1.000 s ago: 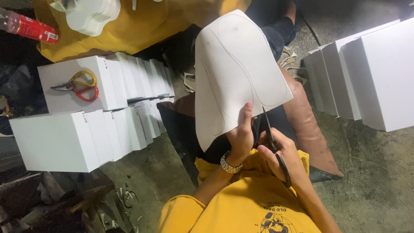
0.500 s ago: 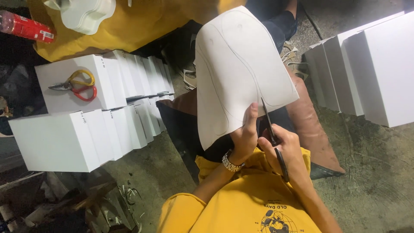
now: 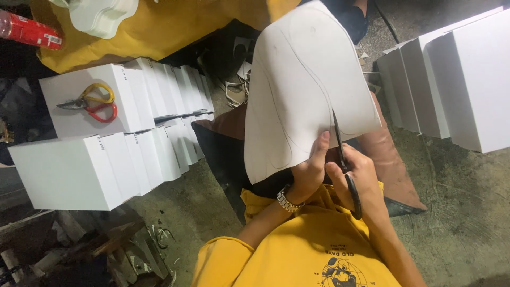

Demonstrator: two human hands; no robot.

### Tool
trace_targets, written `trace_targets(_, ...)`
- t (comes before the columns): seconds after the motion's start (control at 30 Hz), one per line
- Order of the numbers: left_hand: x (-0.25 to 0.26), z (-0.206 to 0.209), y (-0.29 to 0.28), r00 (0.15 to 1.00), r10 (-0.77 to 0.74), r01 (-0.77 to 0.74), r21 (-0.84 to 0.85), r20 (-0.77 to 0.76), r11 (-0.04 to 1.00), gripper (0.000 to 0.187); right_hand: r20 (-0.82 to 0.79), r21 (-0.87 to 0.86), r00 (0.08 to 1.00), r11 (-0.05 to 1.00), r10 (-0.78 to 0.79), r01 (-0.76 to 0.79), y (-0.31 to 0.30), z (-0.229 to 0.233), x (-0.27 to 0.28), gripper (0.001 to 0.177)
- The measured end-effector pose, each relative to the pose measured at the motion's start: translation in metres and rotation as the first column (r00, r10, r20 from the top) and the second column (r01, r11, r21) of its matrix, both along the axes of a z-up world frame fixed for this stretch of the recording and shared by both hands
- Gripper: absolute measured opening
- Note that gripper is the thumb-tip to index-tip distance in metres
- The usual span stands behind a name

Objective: The person is using scissors to cut out shoe insole shapes from a sheet of white material.

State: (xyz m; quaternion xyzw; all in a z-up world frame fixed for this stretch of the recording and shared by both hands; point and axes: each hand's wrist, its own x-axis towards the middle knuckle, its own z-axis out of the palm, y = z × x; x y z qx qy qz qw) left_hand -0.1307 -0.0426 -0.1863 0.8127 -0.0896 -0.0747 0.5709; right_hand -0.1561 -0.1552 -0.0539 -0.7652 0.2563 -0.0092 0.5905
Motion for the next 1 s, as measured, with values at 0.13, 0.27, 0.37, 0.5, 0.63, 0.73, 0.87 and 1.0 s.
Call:
trace_targets(0.13,0.000,-0.002,0.000,1.000,-0.009,0.009,-0.002,-0.003,1.000,0.046,-0.050,0.005,0.999,1.000,0.003,-0.003,0.000,0.001,-0.002,0.039)
trace_targets(0.27,-0.001,-0.003,0.001,1.000,-0.026,0.026,-0.007,-0.005,1.000,0.047,-0.090,-0.028,0.996,1.000,-0.009,0.007,0.002,0.005,0.000,0.038)
trace_targets(0.37,-0.002,-0.005,0.001,0.999,-0.034,0.034,-0.009,-0.006,0.999,0.048,-0.090,-0.062,0.996,0.998,0.014,-0.020,0.003,0.000,-0.001,0.036)
trace_targets(0.5,-0.003,-0.048,0.003,0.979,-0.065,0.056,0.051,0.195,0.997,0.054,-0.044,-0.013,0.997,0.998,0.068,-0.068,0.002,0.000,0.001,0.035)
trace_targets(0.63,-0.003,-0.061,0.010,0.895,-0.122,0.071,0.133,0.429,0.989,0.050,-0.040,0.025,0.998,0.998,0.050,-0.049,0.000,0.003,0.006,0.046)
trace_targets(0.73,-0.008,-0.046,0.004,0.803,-0.212,0.050,0.292,0.557,0.955,0.060,-0.033,0.049,0.999,0.999,0.022,-0.020,0.001,0.009,0.011,0.049)
trace_targets(0.87,-0.018,-0.014,-0.008,0.990,0.093,-0.079,-0.122,0.109,0.989,0.050,-0.038,0.052,0.999,0.999,-0.004,0.006,0.004,0.006,0.009,0.044)
trace_targets(1.0,-0.022,-0.020,-0.019,0.988,0.140,-0.140,-0.003,0.062,0.990,0.052,-0.119,-0.022,0.993,1.000,-0.020,0.018,0.006,-0.008,0.003,0.047)
